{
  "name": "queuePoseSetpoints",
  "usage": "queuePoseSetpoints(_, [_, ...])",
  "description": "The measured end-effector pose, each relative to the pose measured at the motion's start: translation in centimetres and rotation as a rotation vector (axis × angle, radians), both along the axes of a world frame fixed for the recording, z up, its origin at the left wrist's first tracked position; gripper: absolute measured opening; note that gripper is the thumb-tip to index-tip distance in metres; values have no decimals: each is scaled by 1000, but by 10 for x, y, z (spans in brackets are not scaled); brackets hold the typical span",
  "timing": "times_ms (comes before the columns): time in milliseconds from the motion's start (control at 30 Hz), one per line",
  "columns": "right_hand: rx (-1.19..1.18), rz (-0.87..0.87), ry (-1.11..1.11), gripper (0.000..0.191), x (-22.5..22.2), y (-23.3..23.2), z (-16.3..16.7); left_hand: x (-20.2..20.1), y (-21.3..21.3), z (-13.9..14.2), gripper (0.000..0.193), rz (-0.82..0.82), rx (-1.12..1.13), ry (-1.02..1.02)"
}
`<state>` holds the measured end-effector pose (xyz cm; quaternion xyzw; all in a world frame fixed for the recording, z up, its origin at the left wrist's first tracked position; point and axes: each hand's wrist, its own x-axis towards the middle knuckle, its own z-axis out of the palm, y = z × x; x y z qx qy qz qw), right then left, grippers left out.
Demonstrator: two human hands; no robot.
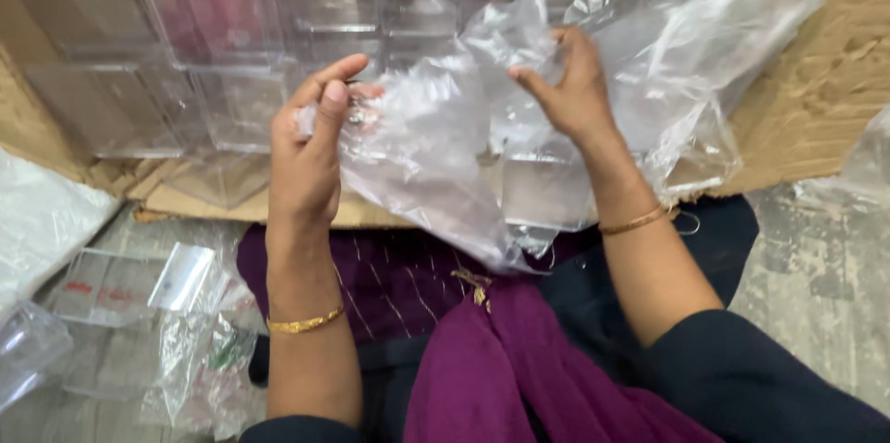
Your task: The person sits on the floor in front of a large cardboard box filled with clear plastic boxes. They pull plastic bags and wrapping off the boxes one at a time, set the unwrapped boxes aside, and stack the empty plastic bags.
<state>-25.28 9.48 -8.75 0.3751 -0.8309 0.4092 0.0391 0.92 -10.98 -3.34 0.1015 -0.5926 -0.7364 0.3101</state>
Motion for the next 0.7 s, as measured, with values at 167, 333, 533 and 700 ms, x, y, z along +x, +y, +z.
queuePoseSetpoints(167, [91,-31,115,67,-1,11,-13,19,7,-10,50,35,-15,49])
queuePoseSetpoints(333, [152,-60,264,65,4,6,-28,82,-2,-16,47,145,-130,23])
queuePoseSetpoints(533, [192,-54,487,79,4,4,-34,236,-49,-16,42,-95,-274,-823])
queuePoseSetpoints(700, [148,-44,497,83,22,3,-8,277,-68,-24,42,60,-610,-1543])
